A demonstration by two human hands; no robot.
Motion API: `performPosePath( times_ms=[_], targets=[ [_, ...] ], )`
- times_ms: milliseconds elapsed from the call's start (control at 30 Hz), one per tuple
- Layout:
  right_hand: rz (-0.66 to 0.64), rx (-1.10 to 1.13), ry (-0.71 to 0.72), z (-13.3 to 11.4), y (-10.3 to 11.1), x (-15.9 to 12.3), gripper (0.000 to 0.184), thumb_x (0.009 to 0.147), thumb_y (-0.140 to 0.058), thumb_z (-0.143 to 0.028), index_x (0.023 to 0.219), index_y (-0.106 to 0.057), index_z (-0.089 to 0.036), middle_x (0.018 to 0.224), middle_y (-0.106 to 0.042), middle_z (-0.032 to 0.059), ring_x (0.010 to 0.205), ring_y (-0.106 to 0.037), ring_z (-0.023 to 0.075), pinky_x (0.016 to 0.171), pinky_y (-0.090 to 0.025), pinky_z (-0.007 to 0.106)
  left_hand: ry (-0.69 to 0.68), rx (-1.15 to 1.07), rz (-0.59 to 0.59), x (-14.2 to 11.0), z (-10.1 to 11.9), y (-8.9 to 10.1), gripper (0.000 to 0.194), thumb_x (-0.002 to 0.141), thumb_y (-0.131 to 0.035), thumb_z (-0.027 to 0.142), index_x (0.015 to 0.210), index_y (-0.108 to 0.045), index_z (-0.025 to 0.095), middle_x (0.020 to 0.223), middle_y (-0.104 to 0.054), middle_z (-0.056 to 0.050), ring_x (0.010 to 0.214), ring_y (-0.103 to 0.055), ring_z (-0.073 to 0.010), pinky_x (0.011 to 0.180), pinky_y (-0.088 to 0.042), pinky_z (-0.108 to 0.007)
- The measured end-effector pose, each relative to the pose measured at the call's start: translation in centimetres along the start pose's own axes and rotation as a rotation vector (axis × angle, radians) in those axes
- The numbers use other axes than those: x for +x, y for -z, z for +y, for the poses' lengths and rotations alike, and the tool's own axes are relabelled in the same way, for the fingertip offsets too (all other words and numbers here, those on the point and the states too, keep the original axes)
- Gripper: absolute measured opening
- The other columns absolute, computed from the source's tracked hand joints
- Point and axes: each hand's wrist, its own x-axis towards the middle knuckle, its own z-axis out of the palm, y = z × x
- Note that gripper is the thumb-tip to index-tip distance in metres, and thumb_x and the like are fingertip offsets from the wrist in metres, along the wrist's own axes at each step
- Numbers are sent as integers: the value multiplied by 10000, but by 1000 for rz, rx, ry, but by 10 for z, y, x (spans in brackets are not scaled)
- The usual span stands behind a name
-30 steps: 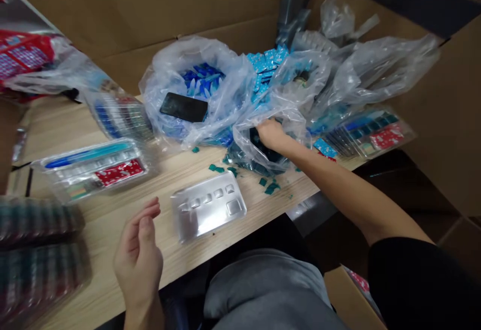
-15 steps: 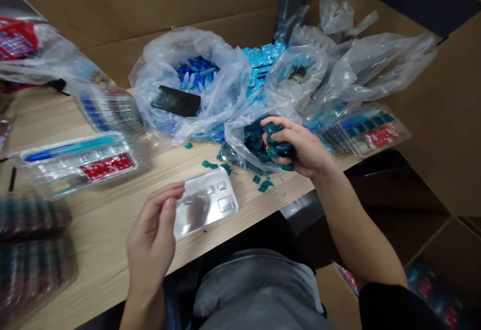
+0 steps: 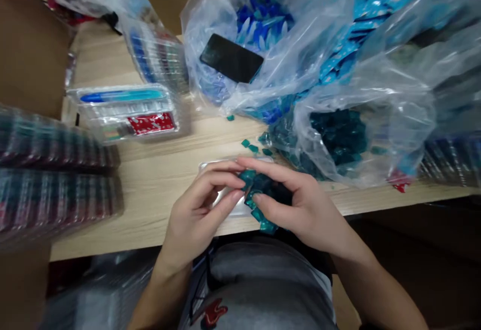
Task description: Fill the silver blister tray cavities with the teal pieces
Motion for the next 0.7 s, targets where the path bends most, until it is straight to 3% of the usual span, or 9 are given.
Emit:
performPosePath(
  times_ms=[233,433,500,567,633,700],
  targets=[
    [-48,21,-24,12,-8,10,390,838,-618,-142,1208,-666,-255,1222,-707,-3,1150,-659,183,1019,-528,343,135,-132,34,-1,-16,9,296,788,-727,494,902,-643,234,869,-688,-26,786,-685,-143,659,-581,-241],
    [28,-1,-99,17,-10,11,281,828,-605,-128,1063,-690,-257,1005,-754,-14,904,-713,158,795,-592,266,138,-252,99,-11,-31,15,300,812,-680,522,938,-654,251,803,-620,-5,676,-597,-129,577,-498,-255],
    [70,-59,-123,18,-7,4,258,843,-621,-169,1069,-688,-272,1013,-745,-10,889,-706,163,785,-586,275,88,-94,195,-15,-35,26,272,832,-663,508,929,-668,253,801,-617,-5,709,-596,-142,609,-498,-276],
    [126,-112,-148,22,-1,-4,242,860,-631,-210,1077,-685,-303,1024,-736,-17,906,-698,167,838,-571,299,13,215,233,-18,-38,41,196,843,-683,428,938,-684,257,822,-631,-2,766,-607,-149,678,-512,-288],
    [171,-149,-171,27,4,-12,239,873,-635,-244,1088,-681,-338,1030,-729,-22,941,-689,177,890,-552,327,-33,514,155,-21,-42,54,155,844,-705,330,983,-689,263,864,-648,2,796,-614,-142,724,-524,-282],
    [193,-173,-188,32,8,-16,242,876,-639,-269,1098,-680,-358,1032,-724,-17,967,-681,193,902,-544,349,-45,662,16,-22,-45,60,186,853,-695,275,1038,-680,264,924,-657,0,830,-626,-138,741,-540,-268]
  ],
)
